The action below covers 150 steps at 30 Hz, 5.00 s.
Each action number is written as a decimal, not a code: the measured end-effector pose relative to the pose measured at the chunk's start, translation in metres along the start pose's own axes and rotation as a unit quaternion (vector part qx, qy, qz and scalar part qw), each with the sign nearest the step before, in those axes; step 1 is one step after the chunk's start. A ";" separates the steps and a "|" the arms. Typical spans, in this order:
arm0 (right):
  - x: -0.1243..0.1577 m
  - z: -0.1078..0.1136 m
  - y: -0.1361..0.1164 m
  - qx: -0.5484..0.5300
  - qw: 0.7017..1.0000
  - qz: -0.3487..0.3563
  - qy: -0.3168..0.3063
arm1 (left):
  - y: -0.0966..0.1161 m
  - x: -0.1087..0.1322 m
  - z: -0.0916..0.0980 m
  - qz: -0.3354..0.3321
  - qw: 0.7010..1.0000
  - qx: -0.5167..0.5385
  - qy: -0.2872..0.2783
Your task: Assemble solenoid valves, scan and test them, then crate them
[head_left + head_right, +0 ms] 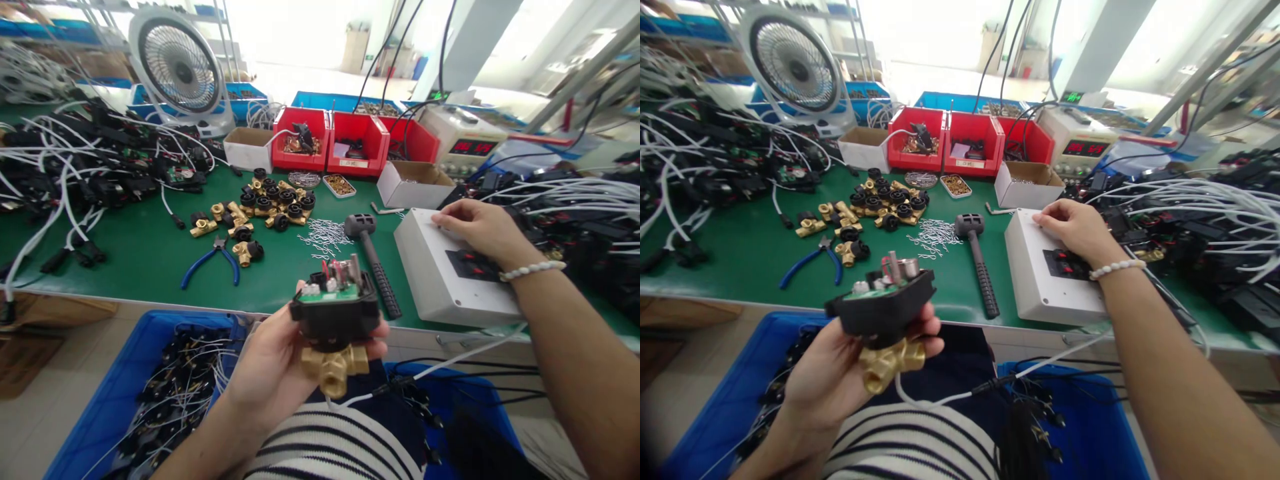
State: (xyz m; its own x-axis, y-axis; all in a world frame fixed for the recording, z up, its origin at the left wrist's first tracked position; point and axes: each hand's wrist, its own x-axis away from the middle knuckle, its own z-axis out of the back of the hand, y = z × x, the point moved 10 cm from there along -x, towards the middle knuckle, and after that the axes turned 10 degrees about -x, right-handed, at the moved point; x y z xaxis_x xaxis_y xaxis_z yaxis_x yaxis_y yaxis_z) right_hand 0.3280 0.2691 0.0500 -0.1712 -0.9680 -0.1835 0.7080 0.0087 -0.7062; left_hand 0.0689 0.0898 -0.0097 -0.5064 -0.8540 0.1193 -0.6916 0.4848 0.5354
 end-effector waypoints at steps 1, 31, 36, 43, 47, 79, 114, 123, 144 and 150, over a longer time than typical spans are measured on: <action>0.000 0.000 0.000 0.000 1.000 0.002 -0.001 | 0.000 -0.001 0.001 -0.005 1.000 -0.015 0.014; -0.004 -0.007 0.002 0.000 1.000 0.009 -0.012 | 0.030 0.003 0.028 -0.120 0.947 -0.228 0.193; -0.012 0.002 0.006 0.005 1.000 -0.002 -0.001 | 0.038 0.009 0.021 -0.156 0.937 -0.243 0.198; -0.031 0.001 0.033 0.046 0.997 -0.054 -0.006 | 0.032 0.003 0.020 -0.134 0.956 -0.206 0.161; -0.011 0.000 0.003 0.031 0.999 -0.006 -0.011 | 0.020 -0.002 0.021 -0.095 0.969 -0.177 0.142; 0.000 -0.005 0.007 -0.021 0.998 0.052 -0.020 | 0.000 -0.006 0.013 0.019 0.988 0.000 0.151; 0.018 0.078 0.021 -0.418 0.870 0.013 0.260 | 0.001 -0.005 0.005 0.012 0.999 0.036 0.019; 0.166 -0.005 -0.075 -0.247 0.926 0.207 -0.196 | -0.002 -0.007 -0.002 0.034 0.991 0.127 0.021; 0.264 -0.146 0.030 0.006 0.874 0.200 -0.443 | 0.010 0.001 0.014 -0.005 0.999 -0.021 -0.033; 0.247 -0.156 0.065 0.040 0.889 0.214 -0.403 | -0.047 0.050 0.124 0.188 0.958 -0.145 0.159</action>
State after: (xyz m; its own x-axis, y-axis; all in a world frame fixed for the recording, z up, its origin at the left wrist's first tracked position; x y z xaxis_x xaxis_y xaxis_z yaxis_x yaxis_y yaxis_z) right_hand 0.2251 0.0697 -0.1475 0.6496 -0.7456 0.1485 0.6416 0.4328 -0.6333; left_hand 0.0119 0.0476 -0.1321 -0.4770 -0.6662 0.5733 -0.2950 0.7358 0.6096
